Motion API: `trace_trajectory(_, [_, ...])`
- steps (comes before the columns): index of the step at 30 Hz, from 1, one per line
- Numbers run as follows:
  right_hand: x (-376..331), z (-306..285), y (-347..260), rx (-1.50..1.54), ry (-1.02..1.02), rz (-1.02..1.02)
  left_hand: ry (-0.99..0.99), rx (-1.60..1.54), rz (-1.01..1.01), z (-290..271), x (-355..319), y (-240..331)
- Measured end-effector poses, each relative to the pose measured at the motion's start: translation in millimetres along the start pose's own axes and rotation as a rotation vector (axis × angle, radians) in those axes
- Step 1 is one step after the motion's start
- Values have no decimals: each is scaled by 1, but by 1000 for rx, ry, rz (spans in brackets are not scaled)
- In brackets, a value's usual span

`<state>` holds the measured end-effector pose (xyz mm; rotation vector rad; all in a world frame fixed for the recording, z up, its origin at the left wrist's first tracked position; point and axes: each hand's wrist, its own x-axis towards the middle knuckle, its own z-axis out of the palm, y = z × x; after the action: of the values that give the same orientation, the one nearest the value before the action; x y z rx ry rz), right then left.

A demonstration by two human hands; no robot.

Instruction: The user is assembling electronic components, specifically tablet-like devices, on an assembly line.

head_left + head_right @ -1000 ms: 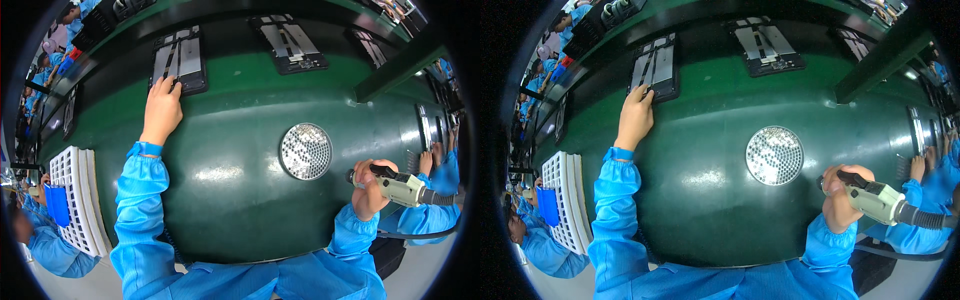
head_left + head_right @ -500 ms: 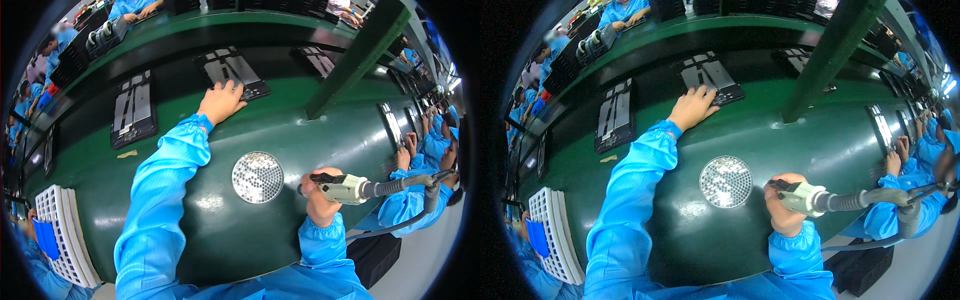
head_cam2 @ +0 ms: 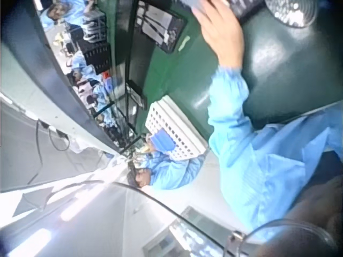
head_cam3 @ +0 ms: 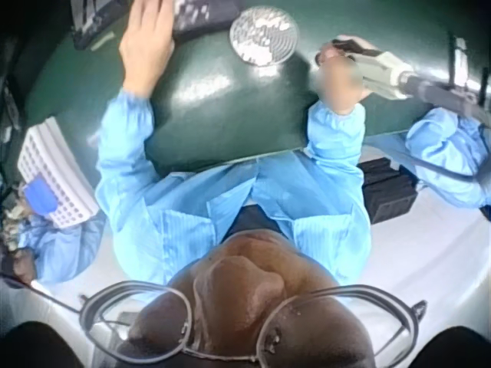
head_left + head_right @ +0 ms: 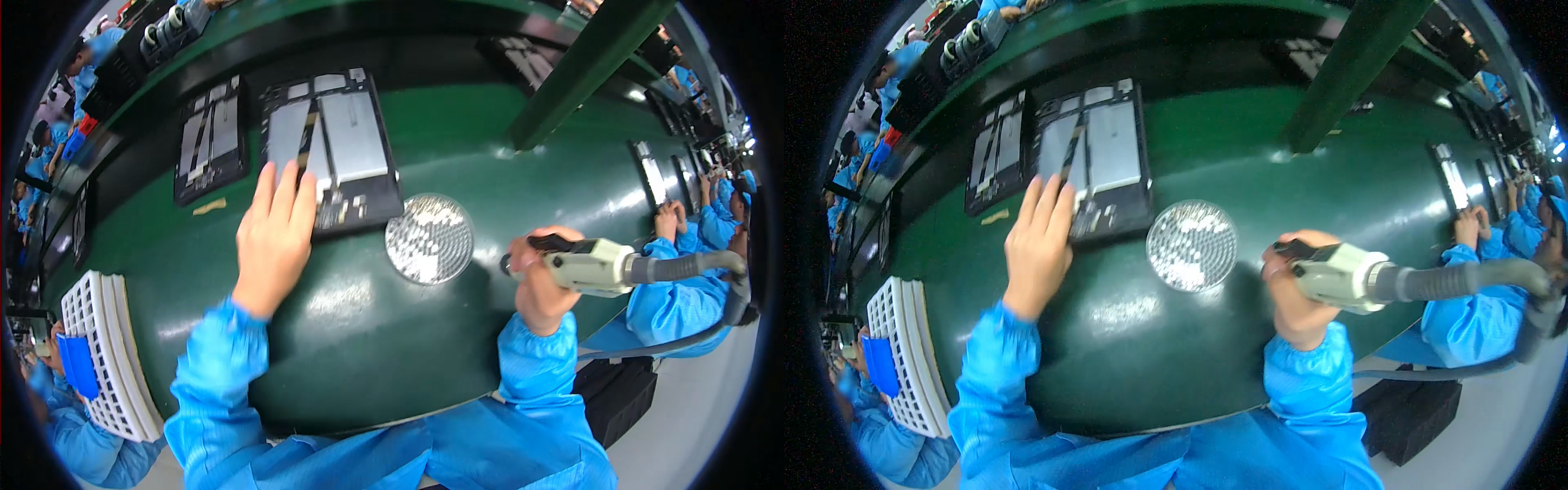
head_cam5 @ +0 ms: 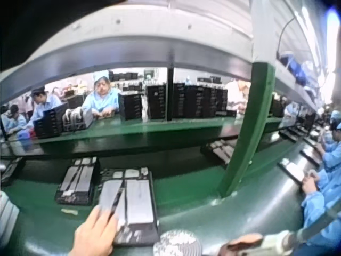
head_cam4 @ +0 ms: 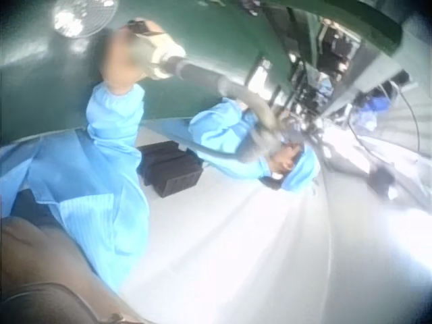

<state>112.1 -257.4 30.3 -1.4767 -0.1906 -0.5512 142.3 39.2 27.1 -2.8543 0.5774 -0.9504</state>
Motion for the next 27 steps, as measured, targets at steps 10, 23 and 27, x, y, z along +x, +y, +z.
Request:
trace_trajectory(10, [0,8,-8,138,-137,-6,-481,-165,-140,-80,-107,30])
trace_trajectory(23, [-3,11,-2,107,-55,-7,-227,-764,346,-51,-97,37])
trace_trajectory(27, [0,9,1,114,-90,-15,-192,-839,292,-46,-97,41])
